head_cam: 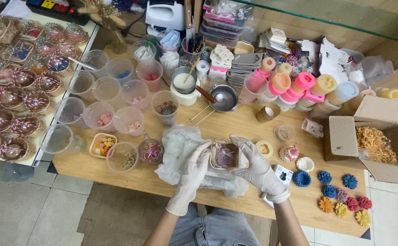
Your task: The person, wearing gloves, wraps a small metal chain around a transparent container containing a decorative flower and then places the assembly into a small white box on the crowded workshop table.
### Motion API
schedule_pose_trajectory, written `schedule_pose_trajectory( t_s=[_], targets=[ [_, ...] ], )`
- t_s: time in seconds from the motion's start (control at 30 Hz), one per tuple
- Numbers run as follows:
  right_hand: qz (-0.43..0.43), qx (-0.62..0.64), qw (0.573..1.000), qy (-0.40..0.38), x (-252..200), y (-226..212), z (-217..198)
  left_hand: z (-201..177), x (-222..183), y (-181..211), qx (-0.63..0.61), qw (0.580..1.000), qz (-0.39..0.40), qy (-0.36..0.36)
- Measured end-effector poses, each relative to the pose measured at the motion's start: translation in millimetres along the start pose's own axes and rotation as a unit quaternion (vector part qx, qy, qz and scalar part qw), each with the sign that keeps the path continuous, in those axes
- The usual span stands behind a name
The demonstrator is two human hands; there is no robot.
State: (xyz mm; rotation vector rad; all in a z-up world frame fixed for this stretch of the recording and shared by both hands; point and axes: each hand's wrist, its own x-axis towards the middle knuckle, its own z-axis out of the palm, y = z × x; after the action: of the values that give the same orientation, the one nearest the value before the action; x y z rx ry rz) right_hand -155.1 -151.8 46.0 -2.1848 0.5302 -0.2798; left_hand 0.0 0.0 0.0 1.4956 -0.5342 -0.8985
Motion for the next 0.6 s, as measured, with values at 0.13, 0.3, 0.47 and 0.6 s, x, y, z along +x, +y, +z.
schedule_pose_trajectory(
  t_s=[0.13,0.3,0.47,0.6],
  targets=[
    [0.016,-0.04,0.999,-0.002,5,-1,0,0,6,3,0.02,1.0,-0.02,0.011],
    [-0.031,-0.042,0.998,-0.017,14,-1,0,3,12,-12,-0.028,0.996,-0.081,0.026],
    [-0.042,-0.062,0.996,-0.047,19,-10,-6,5,17,-28,-0.011,0.996,-0.088,0.033],
    [-0.033,-0.078,0.995,-0.048,15,-15,-7,5,16,-23,-0.039,0.99,-0.13,0.022]
  ],
)
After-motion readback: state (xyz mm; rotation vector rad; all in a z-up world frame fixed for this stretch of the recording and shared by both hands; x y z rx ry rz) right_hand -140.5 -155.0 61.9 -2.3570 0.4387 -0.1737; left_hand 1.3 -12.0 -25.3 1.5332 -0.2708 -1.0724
